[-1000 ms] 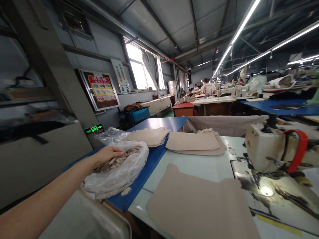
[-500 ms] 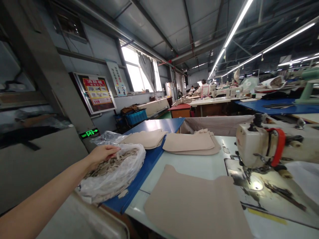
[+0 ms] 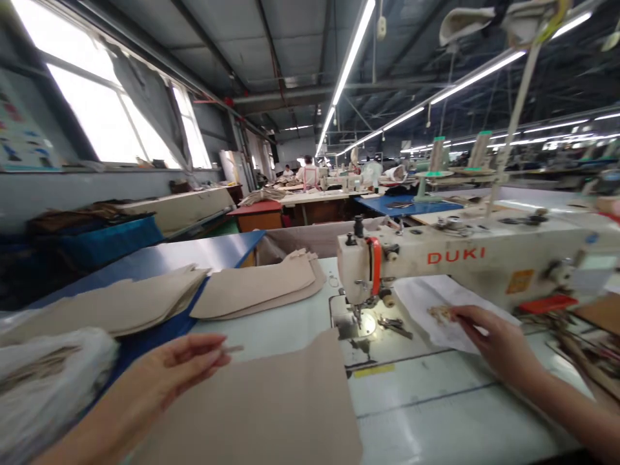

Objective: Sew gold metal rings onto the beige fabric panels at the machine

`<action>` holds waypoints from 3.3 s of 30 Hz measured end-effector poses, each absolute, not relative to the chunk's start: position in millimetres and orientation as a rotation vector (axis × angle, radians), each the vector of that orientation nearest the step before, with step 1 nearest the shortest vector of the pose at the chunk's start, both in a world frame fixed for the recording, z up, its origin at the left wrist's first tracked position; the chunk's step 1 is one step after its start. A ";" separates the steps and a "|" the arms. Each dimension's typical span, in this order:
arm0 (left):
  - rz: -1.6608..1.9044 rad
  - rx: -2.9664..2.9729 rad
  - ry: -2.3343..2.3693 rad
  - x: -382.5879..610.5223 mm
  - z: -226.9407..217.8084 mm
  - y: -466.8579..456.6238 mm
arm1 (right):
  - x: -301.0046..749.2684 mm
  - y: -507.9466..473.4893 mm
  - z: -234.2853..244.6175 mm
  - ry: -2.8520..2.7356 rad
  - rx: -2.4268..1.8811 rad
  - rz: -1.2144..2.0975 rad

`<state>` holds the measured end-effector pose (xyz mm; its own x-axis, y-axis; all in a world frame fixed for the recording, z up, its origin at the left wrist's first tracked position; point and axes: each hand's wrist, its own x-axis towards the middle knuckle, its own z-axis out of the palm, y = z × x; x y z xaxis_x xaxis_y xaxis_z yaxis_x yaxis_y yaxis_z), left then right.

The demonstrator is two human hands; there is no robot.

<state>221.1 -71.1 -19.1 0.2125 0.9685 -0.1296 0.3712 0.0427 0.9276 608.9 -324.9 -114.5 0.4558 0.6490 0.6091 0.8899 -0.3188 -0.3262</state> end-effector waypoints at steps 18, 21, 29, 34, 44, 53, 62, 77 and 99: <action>0.468 1.350 0.708 367.8 -108.5 -117.8 | 501.2 -236.0 -119.5 -0.863 -1.244 0.776; 0.439 1.328 0.715 366.3 -109.2 -115.9 | 501.4 -233.1 -119.8 -0.813 -1.230 0.834; 0.374 1.228 0.688 362.2 -108.7 -114.1 | 509.1 -233.6 -111.4 -0.796 -1.210 1.050; 0.359 1.221 0.668 361.1 -110.5 -110.9 | 503.4 -222.3 -109.3 -0.738 -1.194 1.193; 0.528 1.355 0.827 361.0 -101.1 -109.1 | 485.5 -206.3 -116.1 -0.731 -1.187 0.970; 0.438 1.060 0.821 364.7 -98.4 -115.0 | 485.5 -201.7 -113.4 -0.548 -1.101 1.110; 0.263 1.235 0.649 362.3 -103.5 -110.2 | 486.6 -208.8 -121.0 -0.690 -1.172 1.085; 0.456 1.493 0.815 356.4 -128.8 -113.8 | 492.7 -223.0 -143.4 -1.397 -1.553 0.557; 0.662 1.643 0.612 354.0 -108.9 -122.2 | 480.5 -220.1 -132.1 -1.103 -1.404 0.580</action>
<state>354.0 -122.2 -108.9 0.6994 0.7089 0.0908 0.0341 -0.1600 0.9865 480.5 -220.1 -132.1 0.4262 0.8667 0.2593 0.2773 0.1477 -0.9494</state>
